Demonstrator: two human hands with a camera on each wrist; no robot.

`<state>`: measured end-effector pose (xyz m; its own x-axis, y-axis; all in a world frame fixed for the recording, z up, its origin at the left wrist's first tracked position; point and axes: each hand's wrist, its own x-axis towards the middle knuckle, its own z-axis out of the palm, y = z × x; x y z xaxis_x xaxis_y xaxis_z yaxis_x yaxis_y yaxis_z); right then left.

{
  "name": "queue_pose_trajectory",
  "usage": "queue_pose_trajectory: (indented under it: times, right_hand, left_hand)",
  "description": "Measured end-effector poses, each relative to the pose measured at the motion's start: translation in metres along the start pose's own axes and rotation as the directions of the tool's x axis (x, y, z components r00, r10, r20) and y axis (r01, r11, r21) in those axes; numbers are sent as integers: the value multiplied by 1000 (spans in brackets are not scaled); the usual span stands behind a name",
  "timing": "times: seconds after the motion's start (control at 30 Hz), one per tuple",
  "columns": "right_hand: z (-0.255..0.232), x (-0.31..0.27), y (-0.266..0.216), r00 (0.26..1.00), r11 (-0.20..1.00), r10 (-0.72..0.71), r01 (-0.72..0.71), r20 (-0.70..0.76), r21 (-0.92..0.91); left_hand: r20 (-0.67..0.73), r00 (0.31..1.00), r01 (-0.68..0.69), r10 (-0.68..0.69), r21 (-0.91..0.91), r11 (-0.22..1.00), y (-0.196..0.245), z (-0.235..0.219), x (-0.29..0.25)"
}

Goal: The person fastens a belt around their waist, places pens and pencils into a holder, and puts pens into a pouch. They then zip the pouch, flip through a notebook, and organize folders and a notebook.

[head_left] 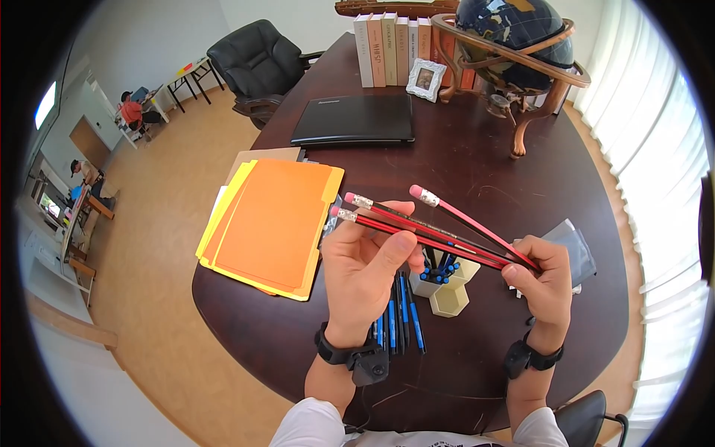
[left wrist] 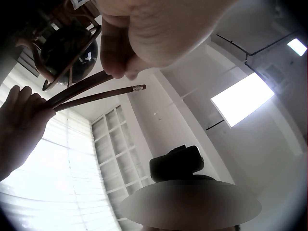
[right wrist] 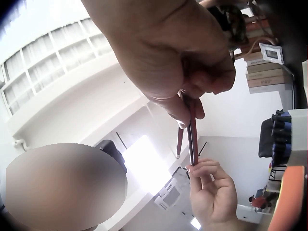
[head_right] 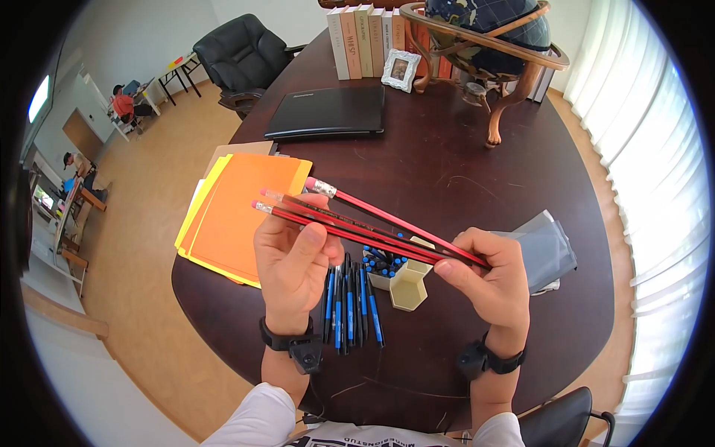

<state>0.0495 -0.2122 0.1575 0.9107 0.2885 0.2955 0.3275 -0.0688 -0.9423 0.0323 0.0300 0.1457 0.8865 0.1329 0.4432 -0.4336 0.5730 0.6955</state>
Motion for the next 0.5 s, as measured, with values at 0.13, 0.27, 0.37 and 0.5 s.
queue_pose_trajectory:
  times: [0.13, 0.27, 0.37, 0.5]
  right_hand:
    - [2, -1, -3, 999, 999, 29, -27, -40, 39]
    - [1, 0, -1, 998, 998, 2, 2, -59, 57]
    - [2, 0, 0, 998, 997, 1, 5, -68, 81]
    - [2, 0, 1, 997, 995, -10, 17, -78, 97]
  left_hand:
    - [-24, 1000, 12, -11, 7, 1000, 1, 3, -1]
    - [-26, 1000, -6, 7, 17, 1000, -1, 3, 1]
    - [-40, 999, -5, 6, 24, 1000, -1, 3, 1]
    - [-41, 999, -19, 20, 40, 999, -2, 2, 1]
